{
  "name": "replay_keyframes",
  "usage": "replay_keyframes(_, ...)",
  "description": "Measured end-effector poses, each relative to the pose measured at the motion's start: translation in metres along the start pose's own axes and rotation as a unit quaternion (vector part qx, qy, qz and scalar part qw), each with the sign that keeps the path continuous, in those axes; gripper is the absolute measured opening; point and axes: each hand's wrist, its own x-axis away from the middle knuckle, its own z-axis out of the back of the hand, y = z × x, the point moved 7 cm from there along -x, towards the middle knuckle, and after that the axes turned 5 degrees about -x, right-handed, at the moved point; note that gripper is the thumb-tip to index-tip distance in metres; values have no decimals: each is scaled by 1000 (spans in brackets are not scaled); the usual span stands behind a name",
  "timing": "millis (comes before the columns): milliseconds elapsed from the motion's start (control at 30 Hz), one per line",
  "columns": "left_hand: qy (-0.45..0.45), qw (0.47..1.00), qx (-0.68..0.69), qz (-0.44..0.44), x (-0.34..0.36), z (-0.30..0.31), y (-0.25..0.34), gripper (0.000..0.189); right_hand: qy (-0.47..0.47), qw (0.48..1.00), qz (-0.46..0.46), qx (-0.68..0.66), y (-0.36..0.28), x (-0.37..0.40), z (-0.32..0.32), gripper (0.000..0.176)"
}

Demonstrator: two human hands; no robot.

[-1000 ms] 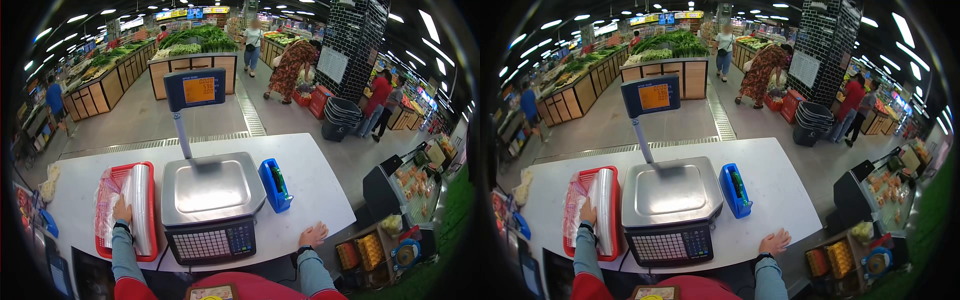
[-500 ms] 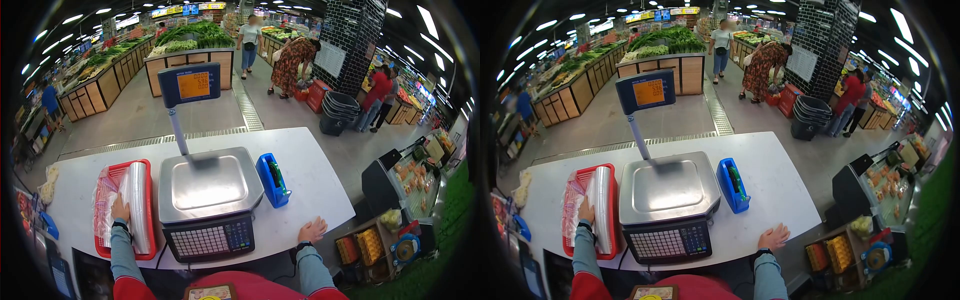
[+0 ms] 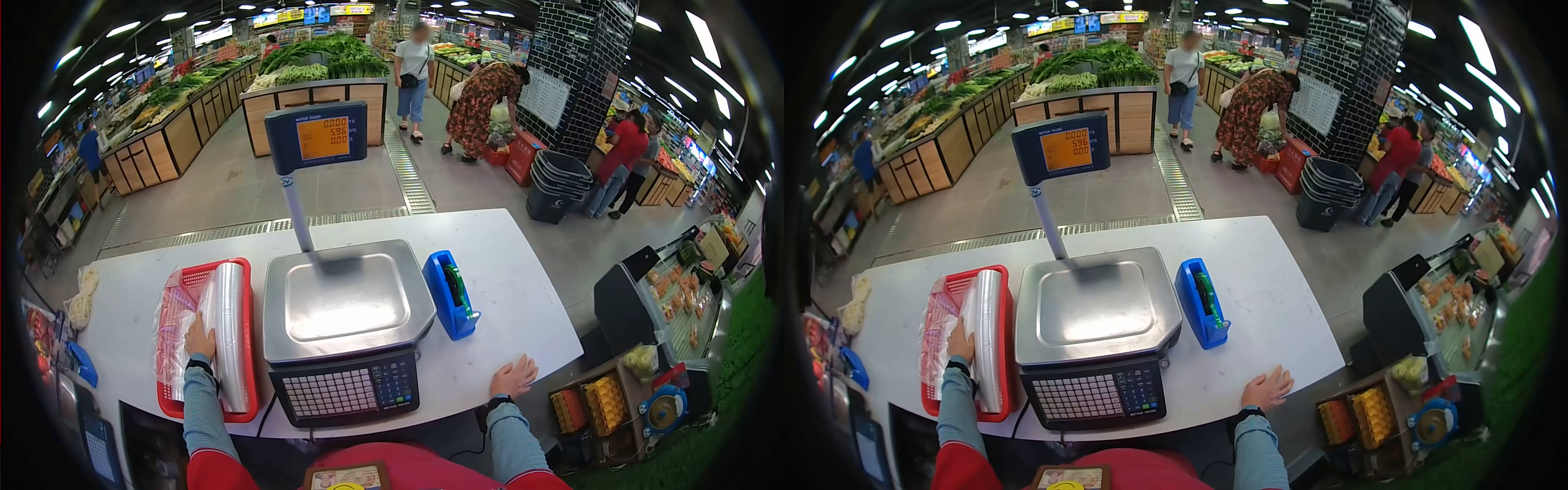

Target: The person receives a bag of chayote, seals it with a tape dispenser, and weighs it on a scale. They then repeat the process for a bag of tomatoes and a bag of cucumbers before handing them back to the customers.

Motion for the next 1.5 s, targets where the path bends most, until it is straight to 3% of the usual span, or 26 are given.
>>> replay_keyframes(1500, -3, 1000, 8, 13, 0, 0, -1, 67, 9, 1000, 6, -15, 2, 0, -2, 48)
